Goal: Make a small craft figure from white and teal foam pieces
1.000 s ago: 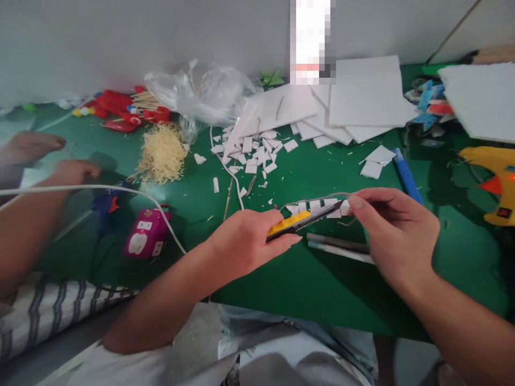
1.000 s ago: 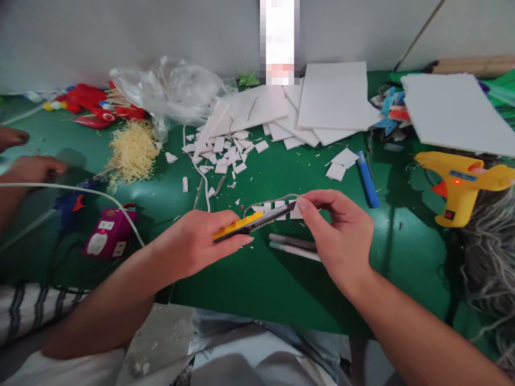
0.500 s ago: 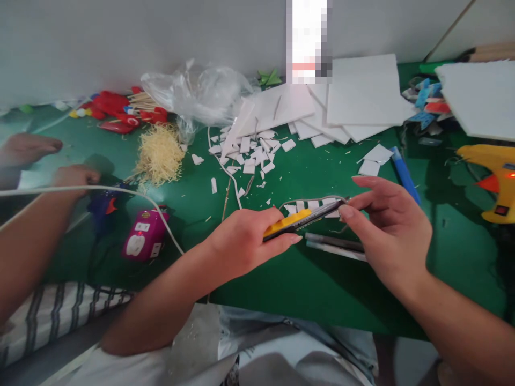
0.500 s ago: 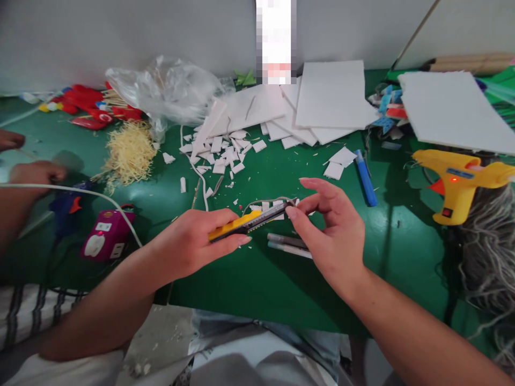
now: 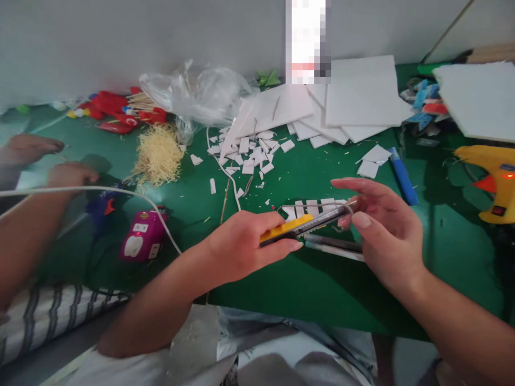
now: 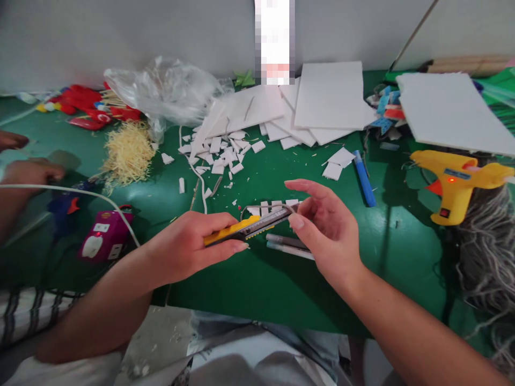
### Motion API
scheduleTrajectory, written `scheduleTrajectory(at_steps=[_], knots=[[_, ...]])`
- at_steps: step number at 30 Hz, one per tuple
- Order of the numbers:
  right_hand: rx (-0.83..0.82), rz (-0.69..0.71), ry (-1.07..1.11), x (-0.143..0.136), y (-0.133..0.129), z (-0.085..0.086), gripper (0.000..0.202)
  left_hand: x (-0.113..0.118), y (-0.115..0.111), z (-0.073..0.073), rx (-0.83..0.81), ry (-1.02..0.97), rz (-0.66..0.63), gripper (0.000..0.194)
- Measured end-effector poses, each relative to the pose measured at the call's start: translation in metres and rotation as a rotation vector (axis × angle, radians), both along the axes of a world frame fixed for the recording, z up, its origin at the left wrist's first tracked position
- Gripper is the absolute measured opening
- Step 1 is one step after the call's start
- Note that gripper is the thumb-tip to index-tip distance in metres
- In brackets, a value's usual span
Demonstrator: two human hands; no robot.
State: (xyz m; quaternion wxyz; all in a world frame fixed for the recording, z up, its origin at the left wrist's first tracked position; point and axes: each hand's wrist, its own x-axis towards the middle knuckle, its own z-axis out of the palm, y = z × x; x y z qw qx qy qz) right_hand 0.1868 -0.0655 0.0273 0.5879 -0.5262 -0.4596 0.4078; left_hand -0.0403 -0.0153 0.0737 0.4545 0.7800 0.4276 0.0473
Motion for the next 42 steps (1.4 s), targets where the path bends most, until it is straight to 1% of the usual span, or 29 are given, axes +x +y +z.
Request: scheduleTrajectory(at_steps=[5,8,11,15,18,23,30,36,42], knots=[[-0.078,0.194,0.126,0.001,-0.002,0.004,0.039,0.001,0.0,0.003,-0.026,-0.021,0.008,0.027],[-0.096,0.257,0.169,0.001,-0.001,0.005,0.036,0.0,0.001,0.004,-0.051,-0.026,0.004,0.026],[-0.088,0.287,0.189,0.0,-0.001,0.004,0.032,0.0,0.001,0.005,-0.082,-0.02,0.002,0.027],[-0.105,0.251,0.2,-0.002,0.0,0.002,0.025,-0.001,0.001,0.005,-0.062,-0.017,0.007,0.026],[-0.116,0.219,0.175,-0.003,0.001,0.002,0.03,-0.001,0.002,0.004,-0.033,-0.02,0.008,0.025],[-0.075,0.174,0.185,-0.002,0.003,0.001,0.036,-0.001,0.003,0.001,0.004,-0.033,0.021,0.028],[-0.06,0.129,0.179,-0.004,0.002,-0.002,0.037,-0.003,0.003,-0.001,0.042,0.019,0.002,0.025],[-0.068,0.09,0.069,0.0,0.0,-0.007,0.025,-0.003,0.002,-0.002,0.074,0.017,0.001,0.024],[-0.146,0.107,0.071,0.001,0.0,-0.007,0.021,-0.002,0.004,-0.001,0.147,0.003,0.031,0.025]])
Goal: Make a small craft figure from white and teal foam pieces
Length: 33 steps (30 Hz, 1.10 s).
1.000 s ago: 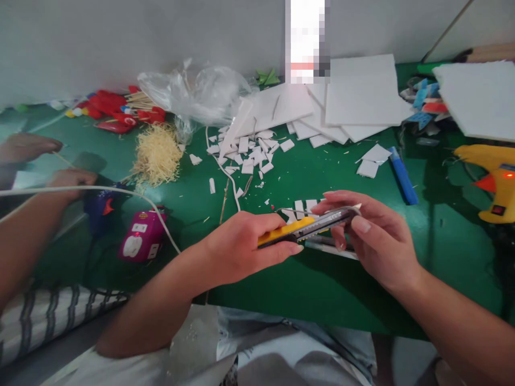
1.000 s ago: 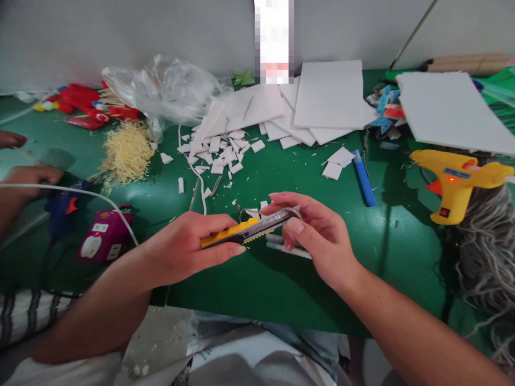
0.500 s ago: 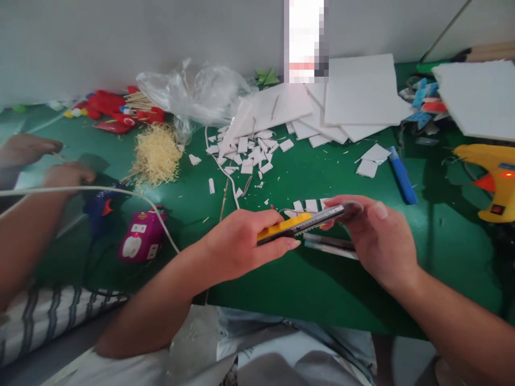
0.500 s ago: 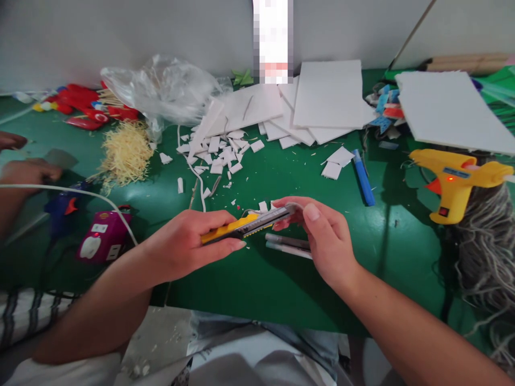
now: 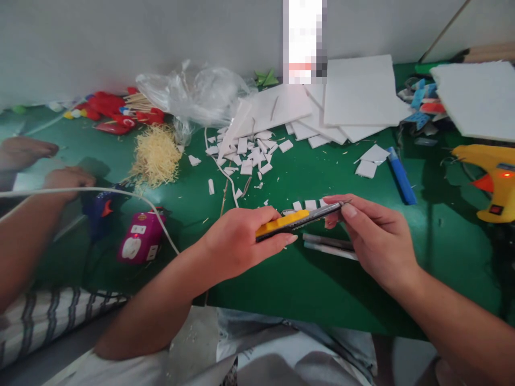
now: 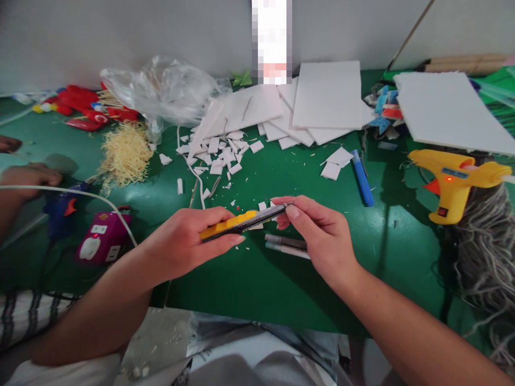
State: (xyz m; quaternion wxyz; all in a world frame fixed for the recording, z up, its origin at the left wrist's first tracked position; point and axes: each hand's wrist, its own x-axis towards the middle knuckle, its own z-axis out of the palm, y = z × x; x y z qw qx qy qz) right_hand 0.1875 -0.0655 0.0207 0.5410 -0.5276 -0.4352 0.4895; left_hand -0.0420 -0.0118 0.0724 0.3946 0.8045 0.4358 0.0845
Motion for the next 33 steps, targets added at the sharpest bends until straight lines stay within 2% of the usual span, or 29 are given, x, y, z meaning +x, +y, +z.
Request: scheduleTrajectory(at_steps=[7,15,20,25,33], knots=[[-0.015,-0.038,0.119,-0.0059,0.003,0.0023,0.01,0.0005,-0.0002,-0.001,0.014,0.01,0.023,0.026],[0.02,-0.064,0.174,-0.0055,0.0056,0.0027,0.025,0.0002,-0.0005,-0.0013,0.03,0.01,0.023,0.025],[0.004,-0.13,0.2,-0.0069,0.0069,0.005,0.018,0.0015,-0.0005,-0.0029,0.027,0.025,0.045,0.024],[-0.043,-0.107,0.193,-0.0076,0.0062,0.0043,0.022,0.0013,-0.0009,-0.0033,0.017,0.031,0.067,0.024],[0.021,-0.05,0.184,-0.0063,0.0073,0.0044,0.024,0.0027,0.0,-0.0039,0.006,0.037,0.072,0.026]])
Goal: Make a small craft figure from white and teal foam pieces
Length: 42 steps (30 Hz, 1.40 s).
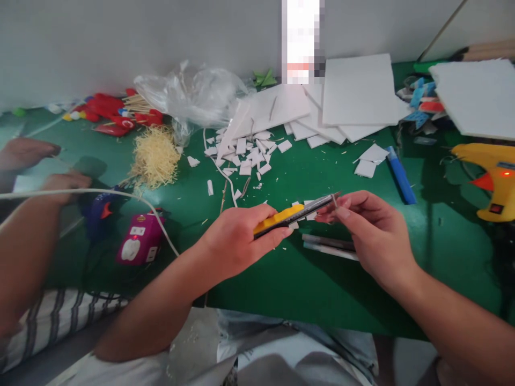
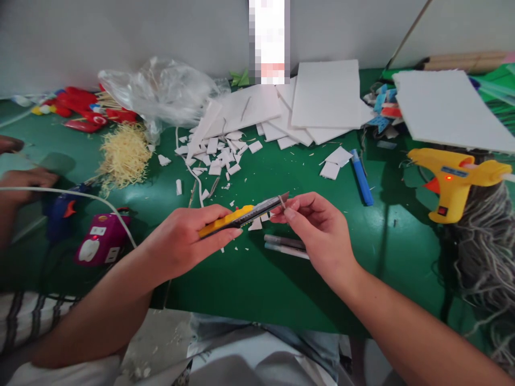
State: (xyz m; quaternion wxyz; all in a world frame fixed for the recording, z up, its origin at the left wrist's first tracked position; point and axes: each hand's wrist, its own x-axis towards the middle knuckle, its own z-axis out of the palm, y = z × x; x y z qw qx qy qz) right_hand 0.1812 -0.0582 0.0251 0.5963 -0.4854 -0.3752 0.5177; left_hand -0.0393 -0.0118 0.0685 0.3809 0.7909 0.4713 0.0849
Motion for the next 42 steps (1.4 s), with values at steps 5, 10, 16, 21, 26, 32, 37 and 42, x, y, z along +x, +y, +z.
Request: scheduleTrajectory(at_steps=[5,10,16,21,26,32,37,42], knots=[[0.008,-0.012,-0.028,0.0018,-0.0009,-0.0024,0.019,0.0006,-0.0004,0.0005,-0.034,-0.006,-0.005,0.028],[-0.002,-0.018,-0.042,0.0014,-0.0012,-0.0015,0.016,0.0027,-0.0002,0.0017,-0.063,-0.008,0.003,0.029],[-0.048,0.035,-0.021,0.0019,-0.0002,0.0,0.019,0.0051,-0.0009,0.0026,-0.105,-0.004,0.022,0.031],[-0.079,0.017,0.012,0.0037,0.0018,-0.0016,0.02,0.0047,-0.0009,0.0005,-0.139,-0.005,0.04,0.032],[-0.124,0.018,0.054,0.0043,0.0023,-0.0029,0.02,0.0054,0.0001,-0.0009,-0.136,-0.004,0.044,0.031],[-0.175,0.028,0.096,0.0061,0.0057,-0.0004,0.013,0.0067,-0.0019,0.001,-0.133,0.004,0.04,0.031],[-0.187,0.048,0.113,0.0073,0.0086,0.0007,0.013,0.0057,-0.0021,0.0012,-0.121,-0.002,0.029,0.03],[-0.206,0.073,0.117,0.0069,0.0084,0.0015,0.015,0.0041,-0.001,0.001,-0.074,0.0,0.047,0.027]])
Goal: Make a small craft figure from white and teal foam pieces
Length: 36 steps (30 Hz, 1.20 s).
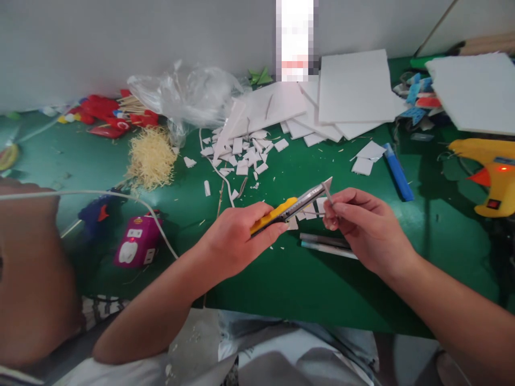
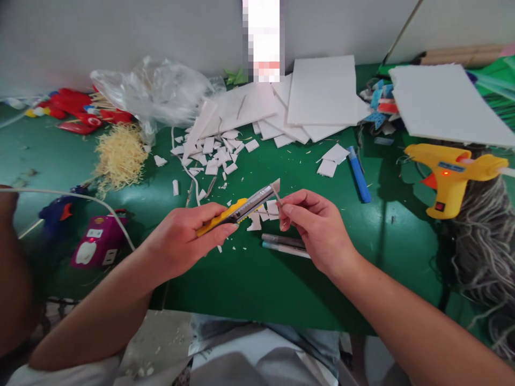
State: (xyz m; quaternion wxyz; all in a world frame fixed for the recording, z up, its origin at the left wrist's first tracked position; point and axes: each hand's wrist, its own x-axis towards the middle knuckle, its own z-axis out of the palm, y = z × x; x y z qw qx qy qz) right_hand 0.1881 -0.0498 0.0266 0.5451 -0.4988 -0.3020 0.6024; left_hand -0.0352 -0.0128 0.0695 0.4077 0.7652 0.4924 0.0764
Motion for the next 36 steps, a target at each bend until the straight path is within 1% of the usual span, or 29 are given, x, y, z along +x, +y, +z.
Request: scheduleTrajectory(at_steps=[7,12,15,18,20,23,27,29,32,33,34,36], knots=[[-0.008,0.005,0.018,-0.003,-0.001,0.001,0.019,0.0,-0.001,-0.002,0.007,-0.038,0.008,0.027],[0.009,0.02,-0.013,-0.002,-0.003,0.001,0.02,0.0,-0.001,-0.005,-0.115,-0.098,0.021,0.028],[0.067,-0.048,-0.082,-0.002,-0.006,0.0,0.012,0.0,-0.001,-0.005,-0.149,-0.12,0.025,0.028],[0.129,-0.142,-0.166,-0.002,-0.007,-0.002,0.003,0.001,-0.001,-0.004,-0.138,-0.117,0.037,0.027],[0.162,-0.17,-0.222,-0.002,-0.008,-0.003,0.003,0.001,-0.001,-0.003,-0.13,-0.112,0.054,0.028],[0.195,-0.17,-0.326,-0.001,-0.009,-0.004,0.007,0.001,-0.001,-0.003,-0.112,-0.109,0.064,0.028],[0.24,-0.134,-0.482,0.002,-0.011,-0.004,0.012,0.001,-0.001,-0.002,-0.095,-0.1,0.034,0.026],[0.257,-0.136,-0.48,0.003,-0.011,-0.004,0.014,0.002,-0.002,0.0,-0.089,-0.097,0.015,0.025],[0.282,-0.221,-0.408,0.002,-0.012,-0.006,0.008,0.004,-0.004,0.004,-0.048,-0.083,-0.022,0.024],[0.293,-0.246,-0.384,0.002,-0.012,-0.007,0.011,0.004,-0.005,0.004,-0.038,-0.074,-0.035,0.023],[0.303,-0.258,-0.365,0.002,-0.011,-0.008,0.019,0.004,-0.006,0.004,-0.033,-0.065,-0.048,0.023],[0.324,-0.225,-0.329,0.002,-0.011,-0.009,0.035,0.003,-0.008,0.002,-0.036,-0.05,-0.08,0.024]])
